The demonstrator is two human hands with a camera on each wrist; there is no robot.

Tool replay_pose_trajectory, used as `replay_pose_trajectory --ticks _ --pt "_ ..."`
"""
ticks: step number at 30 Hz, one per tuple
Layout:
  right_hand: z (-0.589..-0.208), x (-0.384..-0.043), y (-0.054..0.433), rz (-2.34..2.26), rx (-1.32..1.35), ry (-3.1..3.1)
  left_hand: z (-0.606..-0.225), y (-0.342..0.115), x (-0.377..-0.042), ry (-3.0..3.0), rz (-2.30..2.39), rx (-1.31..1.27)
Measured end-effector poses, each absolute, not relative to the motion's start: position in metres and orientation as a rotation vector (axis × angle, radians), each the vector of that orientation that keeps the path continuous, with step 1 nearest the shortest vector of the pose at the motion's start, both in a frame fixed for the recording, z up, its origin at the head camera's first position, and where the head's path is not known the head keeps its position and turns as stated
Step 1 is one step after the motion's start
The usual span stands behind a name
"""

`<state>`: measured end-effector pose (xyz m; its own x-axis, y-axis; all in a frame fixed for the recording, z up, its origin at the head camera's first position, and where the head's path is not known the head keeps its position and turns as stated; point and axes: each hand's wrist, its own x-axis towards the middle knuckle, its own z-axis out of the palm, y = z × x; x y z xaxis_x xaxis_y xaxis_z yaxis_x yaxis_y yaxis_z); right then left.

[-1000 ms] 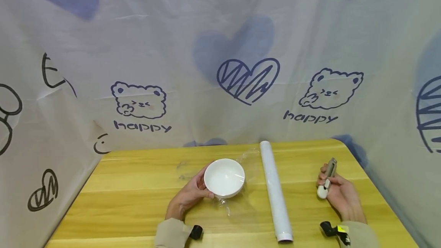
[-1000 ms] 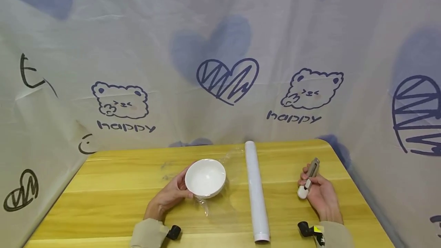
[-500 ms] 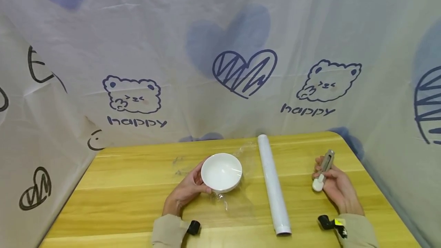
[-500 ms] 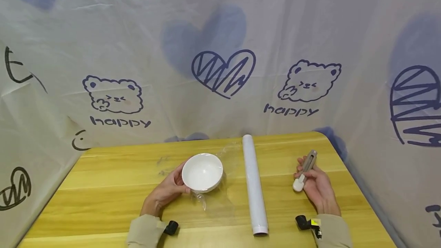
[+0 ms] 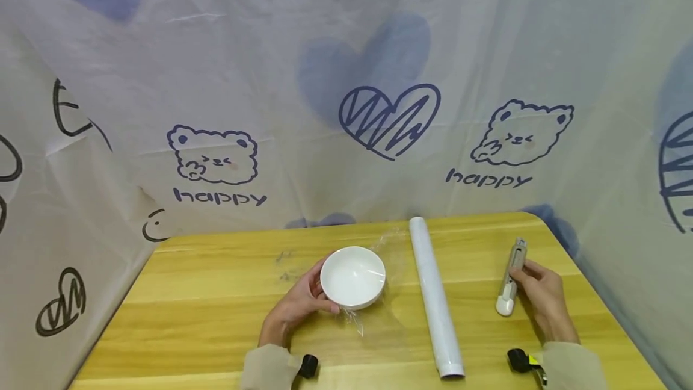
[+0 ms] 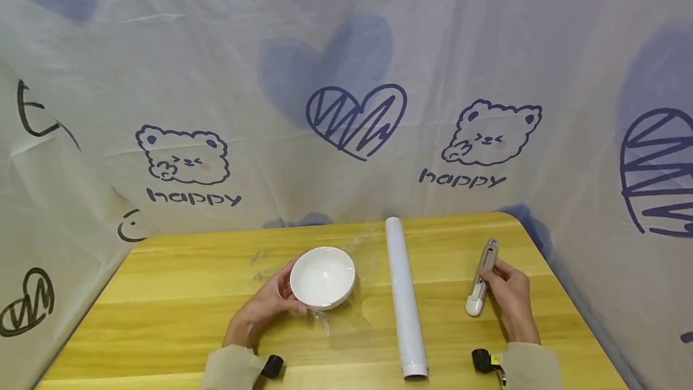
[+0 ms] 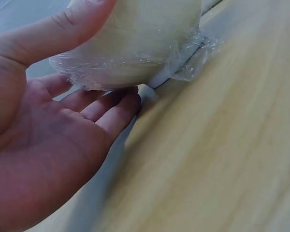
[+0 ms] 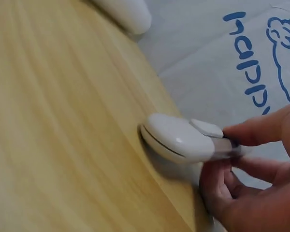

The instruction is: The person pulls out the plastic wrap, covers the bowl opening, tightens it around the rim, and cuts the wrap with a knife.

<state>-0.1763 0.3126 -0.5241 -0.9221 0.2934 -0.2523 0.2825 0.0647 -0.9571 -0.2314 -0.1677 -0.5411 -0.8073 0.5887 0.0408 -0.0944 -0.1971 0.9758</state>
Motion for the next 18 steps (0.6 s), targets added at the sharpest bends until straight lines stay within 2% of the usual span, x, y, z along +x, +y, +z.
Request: replay_pose_trajectory --ticks 4,10,18 --pt "-0.526 -0.174 0.313 1.775 -0.665 -2.436 -0.541 -0.165 -0.226 1.655 2.040 0.551" --pt "-0.532 -0.173 0.313 1.390 -0.572 -2.618 -0.539 -0.165 -0.225 1.680 2.018 0.545" --pt "-0.535 -0.179 0.309 1.206 -0.585 -2.610 -0.537 -0.172 -0.226 1.690 1.997 0.527"
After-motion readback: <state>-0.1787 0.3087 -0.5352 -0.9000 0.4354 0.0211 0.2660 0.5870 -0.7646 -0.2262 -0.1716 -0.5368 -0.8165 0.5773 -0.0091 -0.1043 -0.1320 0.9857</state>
